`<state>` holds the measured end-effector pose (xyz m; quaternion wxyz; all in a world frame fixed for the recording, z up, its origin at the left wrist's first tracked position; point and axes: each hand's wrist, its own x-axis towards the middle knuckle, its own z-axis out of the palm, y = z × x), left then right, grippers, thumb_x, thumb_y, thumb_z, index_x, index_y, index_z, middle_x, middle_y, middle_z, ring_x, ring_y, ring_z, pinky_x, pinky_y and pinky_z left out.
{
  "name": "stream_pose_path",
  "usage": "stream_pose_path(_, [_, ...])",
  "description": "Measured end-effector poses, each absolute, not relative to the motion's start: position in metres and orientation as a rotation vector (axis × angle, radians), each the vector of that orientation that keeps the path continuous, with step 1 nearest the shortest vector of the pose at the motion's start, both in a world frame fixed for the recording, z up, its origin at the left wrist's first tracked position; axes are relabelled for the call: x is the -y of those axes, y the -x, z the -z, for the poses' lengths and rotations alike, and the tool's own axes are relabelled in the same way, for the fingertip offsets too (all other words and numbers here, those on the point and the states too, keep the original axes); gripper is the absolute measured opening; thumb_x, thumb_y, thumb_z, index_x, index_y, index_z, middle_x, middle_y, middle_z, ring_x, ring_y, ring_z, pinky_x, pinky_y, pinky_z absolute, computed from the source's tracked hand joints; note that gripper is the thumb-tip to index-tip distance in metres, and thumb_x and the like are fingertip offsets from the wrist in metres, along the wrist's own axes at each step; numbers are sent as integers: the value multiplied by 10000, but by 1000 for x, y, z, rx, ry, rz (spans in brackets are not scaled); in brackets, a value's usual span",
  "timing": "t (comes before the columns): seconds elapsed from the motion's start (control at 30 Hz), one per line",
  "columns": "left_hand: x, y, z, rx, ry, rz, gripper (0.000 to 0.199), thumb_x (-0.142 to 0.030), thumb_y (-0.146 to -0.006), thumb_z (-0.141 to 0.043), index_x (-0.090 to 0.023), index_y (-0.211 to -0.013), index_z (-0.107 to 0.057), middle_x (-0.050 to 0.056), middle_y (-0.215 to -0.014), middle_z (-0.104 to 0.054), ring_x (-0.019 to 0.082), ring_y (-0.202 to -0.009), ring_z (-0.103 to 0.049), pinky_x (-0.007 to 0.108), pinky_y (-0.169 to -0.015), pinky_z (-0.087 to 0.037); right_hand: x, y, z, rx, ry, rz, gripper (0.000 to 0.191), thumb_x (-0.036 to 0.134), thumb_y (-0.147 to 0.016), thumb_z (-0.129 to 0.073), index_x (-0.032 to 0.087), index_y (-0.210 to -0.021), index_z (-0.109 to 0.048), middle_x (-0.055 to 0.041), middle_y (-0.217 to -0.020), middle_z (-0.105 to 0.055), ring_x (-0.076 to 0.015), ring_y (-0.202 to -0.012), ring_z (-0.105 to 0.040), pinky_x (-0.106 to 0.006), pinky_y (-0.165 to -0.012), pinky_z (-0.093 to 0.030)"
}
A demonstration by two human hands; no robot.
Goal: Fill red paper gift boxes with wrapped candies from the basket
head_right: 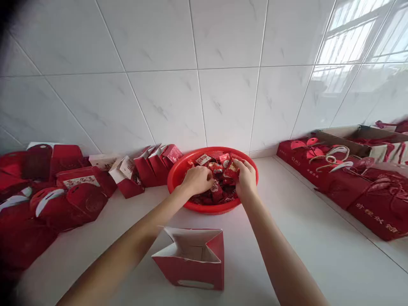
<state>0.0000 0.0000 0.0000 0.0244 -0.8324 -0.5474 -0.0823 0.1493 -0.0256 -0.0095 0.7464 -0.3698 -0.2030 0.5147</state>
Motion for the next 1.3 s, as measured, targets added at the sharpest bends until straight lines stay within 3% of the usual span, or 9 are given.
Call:
stream_pose_path(0.33, [-8,9,3,1939,2677,432,328,-161,-855,-498,-252,-936,-802,69,-1058,-783,309,-1068,-700,409,-898,-545,23,-148,10,480,819,-1127,122,211,-538,-769,195,-628,-689,29,-573,-653,-129,-528,-584,-225,-417,-458])
stream_pose_path(0.6, [-8,10,2,1993,2641,518,262,-192,-856,-563,-243,-931,-808,82,-1019,-788,317,-1054,-706,395,-852,-553,23,-149,10,481,846,-1125,115,209,-569,-761,192,-644,-675,25,-596,-655,-129,-527,-587,-227,-401,-424])
stream_pose_path(0.73, [-5,8,0,2099,2539,408,158,-179,-759,-673,-202,-841,-806,129,-962,-784,351,-1001,-714,394,-799,-552,23,-149,10,496,856,-1116,132,217,-578,-762,200,-641,-648,33,-591,-642,-137,-529,-596,-245,-427,-447])
stream_pose_path(0.9, [-5,9,1,1930,2678,336,229,-124,-739,-637,-225,-850,-810,90,-944,-787,303,-985,-715,351,-812,-528,24,-148,8,477,872,-1125,127,222,-565,-749,200,-637,-646,38,-568,-623,-134,-512,-576,-255,-436,-445])
stream_pose_path(1.0, [-4,9,1,1811,2802,207,157,-259,-743,-670,-245,-817,-808,64,-871,-782,284,-919,-715,346,-815,-513,24,-147,8,510,859,-1115,141,236,-571,-757,204,-618,-628,36,-567,-620,-131,-499,-559,-255,-424,-417])
stream_pose_path(1.1, [0,7,0,1716,2887,-43,144,-356,-673,-737,-252,-762,-783,39,-799,-764,278,-882,-705,370,-866,-488,24,-147,9,508,846,-1120,136,227,-567,-759,203,-597,-629,37,-560,-610,-118,-496,-534,-245,-418,-401])
stream_pose_path(1.3, [5,1,-2,1627,2889,-251,71,-285,-658,-728,-228,-701,-735,33,-762,-746,274,-880,-696,429,-958,-434,23,-147,10,497,848,-1133,184,216,-547,-771,205,-561,-588,52,-529,-577,-107,-492,-508,-239,-438,-413])
